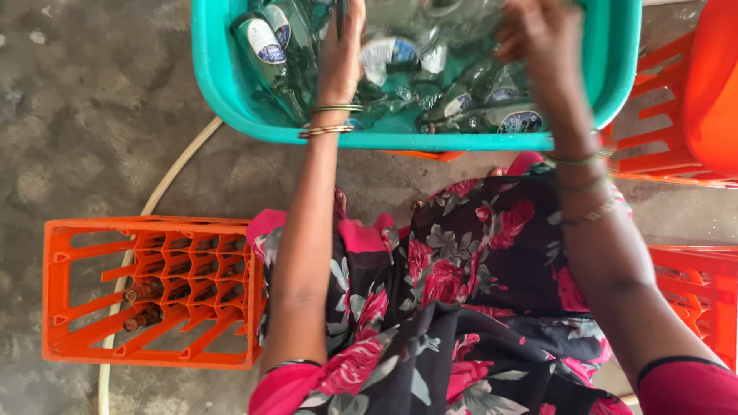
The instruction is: The person washes green glass bottles by hand in a turquoise basin filled with water. They repeatedly pick up bottles, rinse them, and place them into an orange crate beside the basin.
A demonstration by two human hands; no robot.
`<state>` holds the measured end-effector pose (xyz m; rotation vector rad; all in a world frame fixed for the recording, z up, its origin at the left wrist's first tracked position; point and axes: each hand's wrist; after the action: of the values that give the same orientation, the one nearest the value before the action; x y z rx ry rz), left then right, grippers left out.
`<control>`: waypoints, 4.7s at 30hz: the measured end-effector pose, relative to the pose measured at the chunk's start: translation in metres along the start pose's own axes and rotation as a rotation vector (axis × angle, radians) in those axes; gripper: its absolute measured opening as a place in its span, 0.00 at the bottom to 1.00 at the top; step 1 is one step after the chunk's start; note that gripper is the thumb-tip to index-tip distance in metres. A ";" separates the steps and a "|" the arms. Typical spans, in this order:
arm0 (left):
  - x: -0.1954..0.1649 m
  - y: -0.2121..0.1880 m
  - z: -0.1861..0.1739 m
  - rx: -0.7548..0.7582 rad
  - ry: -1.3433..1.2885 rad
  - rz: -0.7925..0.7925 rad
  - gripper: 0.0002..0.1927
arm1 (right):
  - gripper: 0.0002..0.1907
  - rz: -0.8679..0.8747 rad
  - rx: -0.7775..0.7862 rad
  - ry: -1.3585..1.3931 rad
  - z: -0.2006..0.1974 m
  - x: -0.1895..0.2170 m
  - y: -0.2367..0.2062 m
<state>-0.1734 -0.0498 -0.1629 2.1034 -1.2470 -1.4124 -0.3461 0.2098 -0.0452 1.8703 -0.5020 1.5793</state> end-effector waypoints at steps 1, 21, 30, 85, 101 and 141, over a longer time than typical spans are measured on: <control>0.000 0.000 -0.002 -0.094 0.162 0.340 0.33 | 0.18 -0.112 0.051 -0.008 -0.005 0.000 -0.002; -0.001 -0.022 0.019 0.337 -0.349 -0.549 0.39 | 0.17 -0.134 -0.102 -0.204 -0.018 -0.014 -0.007; -0.012 -0.023 0.023 0.350 -0.235 -0.550 0.32 | 0.15 -0.011 -0.063 0.015 -0.025 -0.013 -0.014; -0.012 -0.005 0.028 0.094 -1.247 -0.501 0.09 | 0.18 0.281 0.263 0.006 -0.003 -0.010 -0.024; -0.019 -0.004 0.022 0.095 -1.184 -0.486 0.12 | 0.21 0.226 0.330 -0.036 0.006 -0.013 -0.023; -0.047 -0.018 0.056 -0.570 -0.870 -1.062 0.44 | 0.22 0.159 0.206 0.438 0.080 -0.045 0.024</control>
<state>-0.2188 0.0095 -0.1730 1.7369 0.3362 -2.8452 -0.3125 0.1328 -0.0902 1.5823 -0.3053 2.1448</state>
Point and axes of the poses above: each hand's wrist, its own y-axis towards the middle knuckle, its own z-axis out of the palm, x = y × z, and after that the axes turned 5 degrees about y, right-handed
